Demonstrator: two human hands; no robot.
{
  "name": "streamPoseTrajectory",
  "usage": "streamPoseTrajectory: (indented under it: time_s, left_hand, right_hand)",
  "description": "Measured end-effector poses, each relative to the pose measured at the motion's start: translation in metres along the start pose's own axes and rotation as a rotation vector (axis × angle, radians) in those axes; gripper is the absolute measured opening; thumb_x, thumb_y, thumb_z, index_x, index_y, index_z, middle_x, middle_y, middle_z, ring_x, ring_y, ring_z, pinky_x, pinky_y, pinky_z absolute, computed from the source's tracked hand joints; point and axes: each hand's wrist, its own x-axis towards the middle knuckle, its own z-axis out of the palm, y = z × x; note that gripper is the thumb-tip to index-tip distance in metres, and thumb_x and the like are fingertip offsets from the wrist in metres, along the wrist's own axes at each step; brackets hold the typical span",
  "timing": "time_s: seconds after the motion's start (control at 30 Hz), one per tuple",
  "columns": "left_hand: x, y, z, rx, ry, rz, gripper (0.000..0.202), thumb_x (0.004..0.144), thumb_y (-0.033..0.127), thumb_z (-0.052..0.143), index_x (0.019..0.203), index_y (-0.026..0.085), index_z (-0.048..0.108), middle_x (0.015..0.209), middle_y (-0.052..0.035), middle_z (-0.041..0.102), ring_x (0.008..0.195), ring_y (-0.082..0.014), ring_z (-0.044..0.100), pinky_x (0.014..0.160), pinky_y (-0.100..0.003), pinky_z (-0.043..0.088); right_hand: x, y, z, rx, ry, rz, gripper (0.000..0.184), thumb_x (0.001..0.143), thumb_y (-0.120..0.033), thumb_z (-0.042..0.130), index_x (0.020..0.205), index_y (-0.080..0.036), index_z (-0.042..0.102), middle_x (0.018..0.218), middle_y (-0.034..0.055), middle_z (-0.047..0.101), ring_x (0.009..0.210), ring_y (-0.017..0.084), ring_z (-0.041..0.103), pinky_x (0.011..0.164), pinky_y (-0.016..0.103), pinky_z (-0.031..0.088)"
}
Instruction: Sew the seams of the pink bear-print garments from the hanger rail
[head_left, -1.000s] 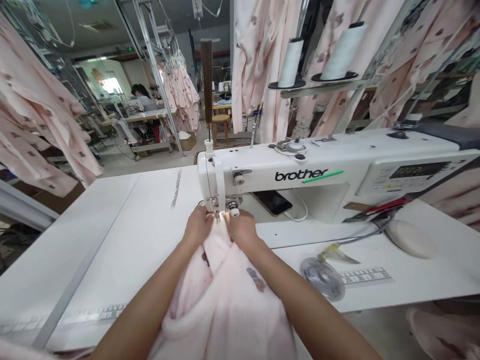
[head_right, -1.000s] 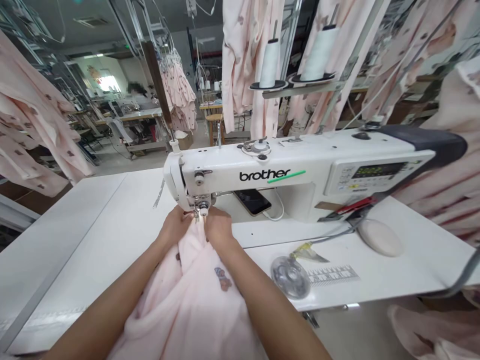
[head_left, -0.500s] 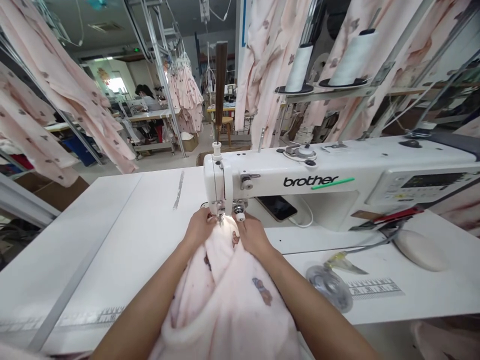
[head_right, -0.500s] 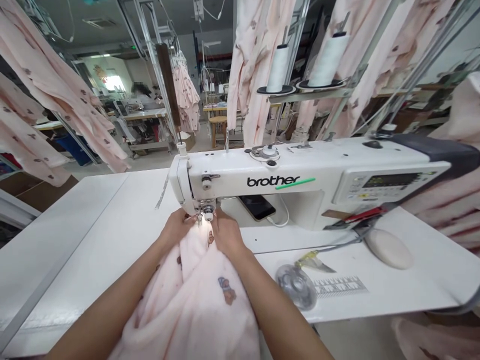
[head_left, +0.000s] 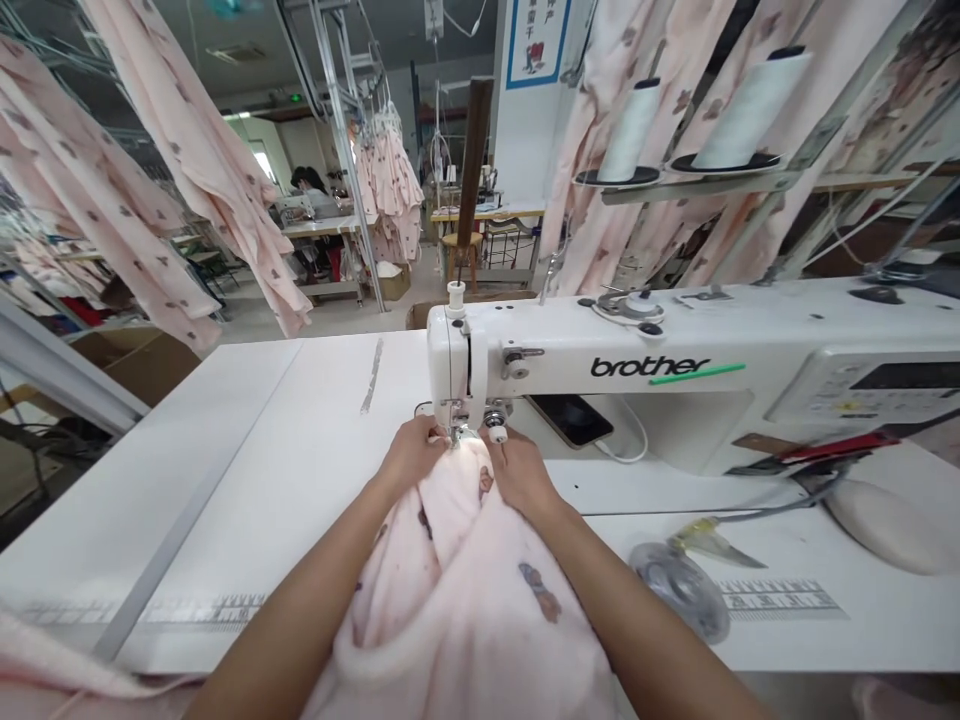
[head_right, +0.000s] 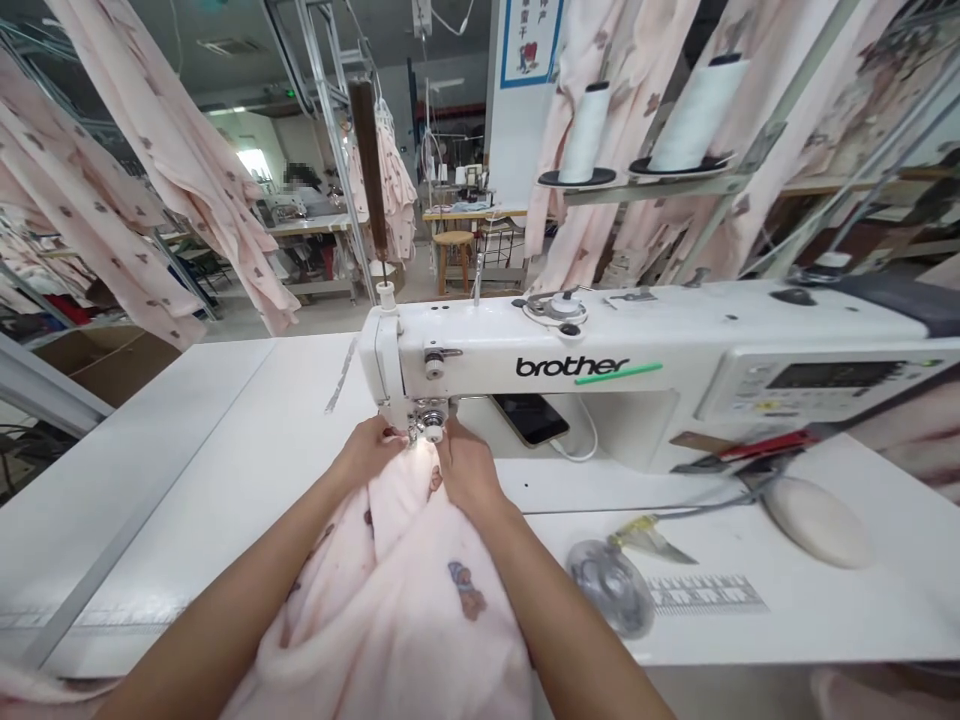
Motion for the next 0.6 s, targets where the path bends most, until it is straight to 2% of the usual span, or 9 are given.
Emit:
streamPoseTrajectory:
  time_s: [0.1,0.17,0.27,0.4,0.5,0.6]
  left_hand:
    - [-0.001,0.000,0.000,0.002,0.003,-0.004,0.012,0.070,0.018,0.046,0.073,0.017,0.057,0.077,-0.0013,0.063,0.073,-0.0162,0.057,0.063,-0.024,0.039]
    - [-0.002,0.000,-0.001,0.005,0.000,0.000,0.012,0.070,0.019,0.046,0.074,0.016,0.057,0.078,-0.0019,0.063,0.074,-0.0166,0.057,0.063,-0.025,0.040]
    - [-0.003,-0.001,-0.001,0.010,0.001,0.019,0.013,0.071,0.018,0.046,0.077,0.016,0.058,0.081,-0.0030,0.064,0.077,-0.0164,0.058,0.066,-0.025,0.041]
    - [-0.006,0.003,0.000,0.034,0.022,0.042,0.018,0.070,0.015,0.045,0.080,0.015,0.060,0.084,-0.0052,0.065,0.081,-0.0178,0.058,0.069,-0.026,0.041]
    - [-0.008,0.010,-0.001,0.065,0.027,0.030,0.018,0.069,0.012,0.044,0.076,0.015,0.060,0.078,-0.0050,0.063,0.078,-0.0188,0.057,0.067,-0.026,0.039]
    - [-0.019,0.016,-0.012,0.077,-0.028,-0.006,0.009,0.069,0.017,0.050,0.063,0.015,0.057,0.060,-0.0008,0.055,0.066,-0.0167,0.052,0.061,-0.025,0.037]
  right_hand:
    - [-0.001,-0.001,-0.003,0.032,-0.036,-0.002,0.039,0.095,-0.036,0.026,0.078,-0.017,0.055,0.061,0.0019,0.059,0.066,0.018,0.057,0.063,0.024,0.037]
    - [-0.002,-0.002,-0.004,0.043,-0.055,0.001,0.036,0.092,-0.039,0.034,0.073,-0.018,0.055,0.054,-0.0002,0.056,0.062,0.018,0.057,0.061,0.023,0.037]
    - [-0.001,-0.004,-0.002,0.032,-0.041,0.012,0.023,0.086,-0.029,0.044,0.069,-0.018,0.054,0.055,0.0005,0.057,0.065,0.019,0.058,0.062,0.024,0.037]
    - [0.000,-0.006,0.000,0.030,-0.010,-0.005,0.017,0.083,-0.019,0.040,0.071,-0.018,0.053,0.053,0.0009,0.057,0.063,0.020,0.059,0.063,0.026,0.039]
    - [-0.001,-0.003,0.000,0.062,-0.024,-0.059,0.020,0.083,-0.020,0.034,0.076,-0.020,0.052,0.047,-0.0009,0.055,0.057,0.020,0.060,0.063,0.028,0.041]
    - [-0.003,-0.001,-0.002,0.101,-0.077,-0.146,0.018,0.080,-0.023,0.035,0.073,-0.021,0.051,0.048,-0.0003,0.055,0.053,0.022,0.059,0.057,0.029,0.043]
